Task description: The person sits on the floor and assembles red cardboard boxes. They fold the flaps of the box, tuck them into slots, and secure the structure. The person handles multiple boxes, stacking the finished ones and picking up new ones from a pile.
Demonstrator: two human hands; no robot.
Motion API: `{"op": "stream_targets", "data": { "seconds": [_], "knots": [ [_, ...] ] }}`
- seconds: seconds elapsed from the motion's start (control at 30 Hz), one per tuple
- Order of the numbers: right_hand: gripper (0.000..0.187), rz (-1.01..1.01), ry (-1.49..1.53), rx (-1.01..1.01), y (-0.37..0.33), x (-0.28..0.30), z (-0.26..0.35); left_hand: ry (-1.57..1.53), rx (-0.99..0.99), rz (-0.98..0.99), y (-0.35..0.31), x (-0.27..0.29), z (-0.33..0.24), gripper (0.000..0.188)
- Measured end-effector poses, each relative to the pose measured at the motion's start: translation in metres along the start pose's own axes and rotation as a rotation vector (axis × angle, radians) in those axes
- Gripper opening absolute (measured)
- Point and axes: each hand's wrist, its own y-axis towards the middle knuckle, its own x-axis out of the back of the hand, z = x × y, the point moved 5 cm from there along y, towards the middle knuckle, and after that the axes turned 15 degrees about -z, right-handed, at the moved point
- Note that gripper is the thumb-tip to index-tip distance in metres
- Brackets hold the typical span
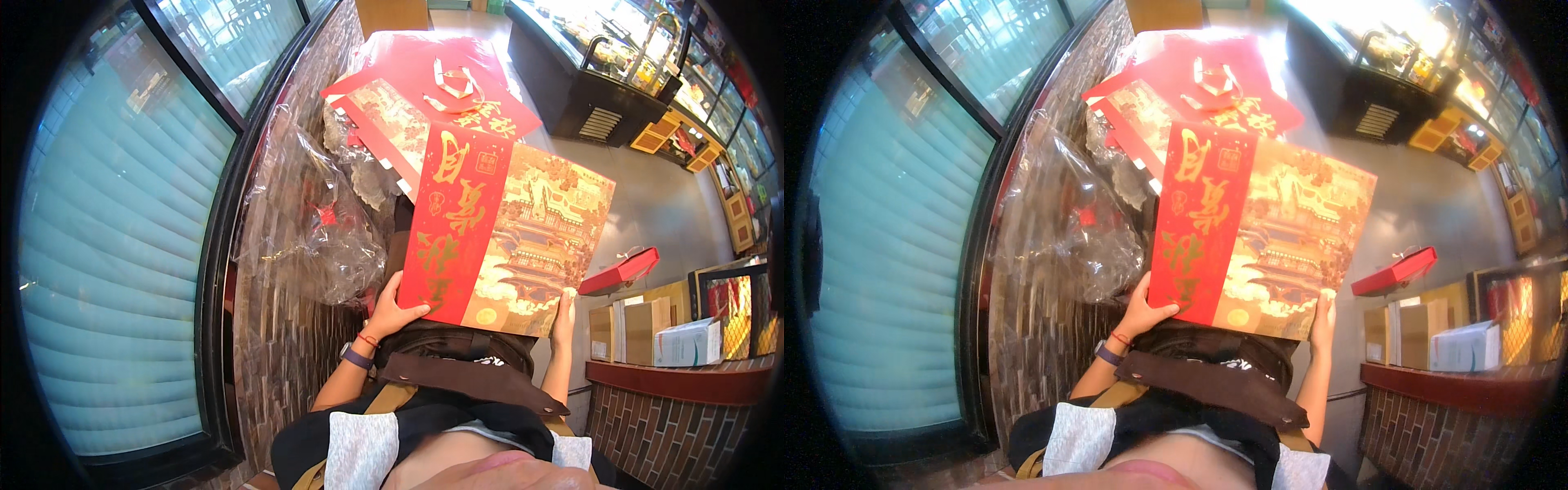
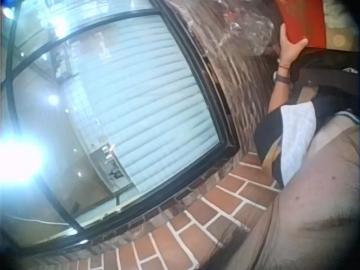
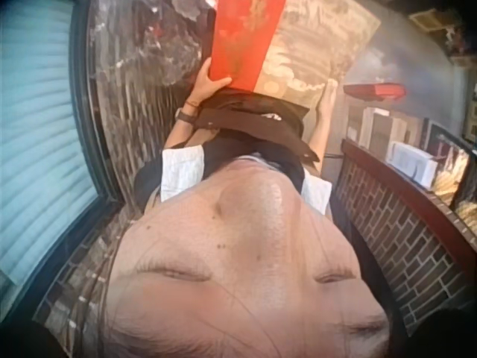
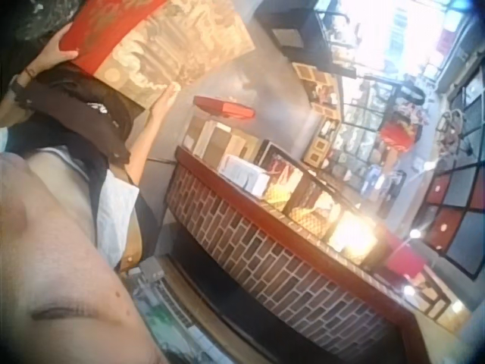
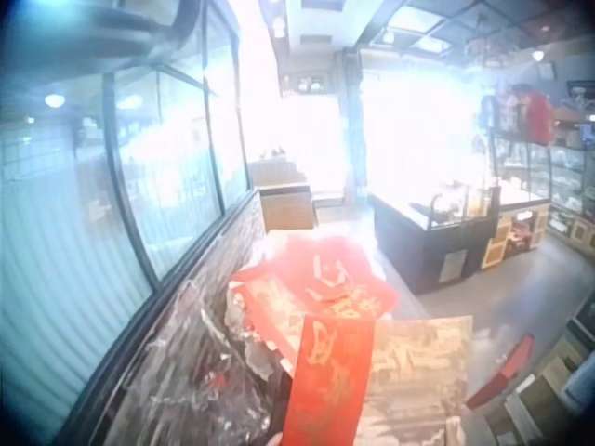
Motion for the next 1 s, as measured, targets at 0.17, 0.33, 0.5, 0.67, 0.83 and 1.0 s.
{"op": "stream_targets", "data": {
  "seconds": [0.17,0.33,0.5,0.67,0.83,1.0],
  "knots": [
    [0.056,-0.001,0.19,-0.082,0.012,-0.009,-0.022,-0.159,-0.049,-0.108,0.012,0.0,-0.006,0.053],
    [0.07,-0.098,0.354,-0.237,-0.002,-0.061,-0.013,-0.497,-0.07,-0.149,0.023,-0.025,-0.028,0.065],
    [0.073,0.076,0.742,-0.376,-0.029,-0.102,0.049,-0.058,-0.007,0.27,0.014,-0.067,-0.016,0.059],
    [0.064,0.216,0.893,-0.253,-0.014,-0.09,0.103,-0.717,0.564,0.547,0.031,-0.064,0.07,0.043],
    [0.054,0.251,1.034,-0.23,0.034,-0.107,0.16,-0.989,0.602,0.592,0.044,-0.054,0.058,0.047],
    [0.057,0.079,0.844,-0.092,0.059,-0.195,0.205,-0.925,0.579,0.591,0.041,-0.051,0.065,0.045]
  ]
}}
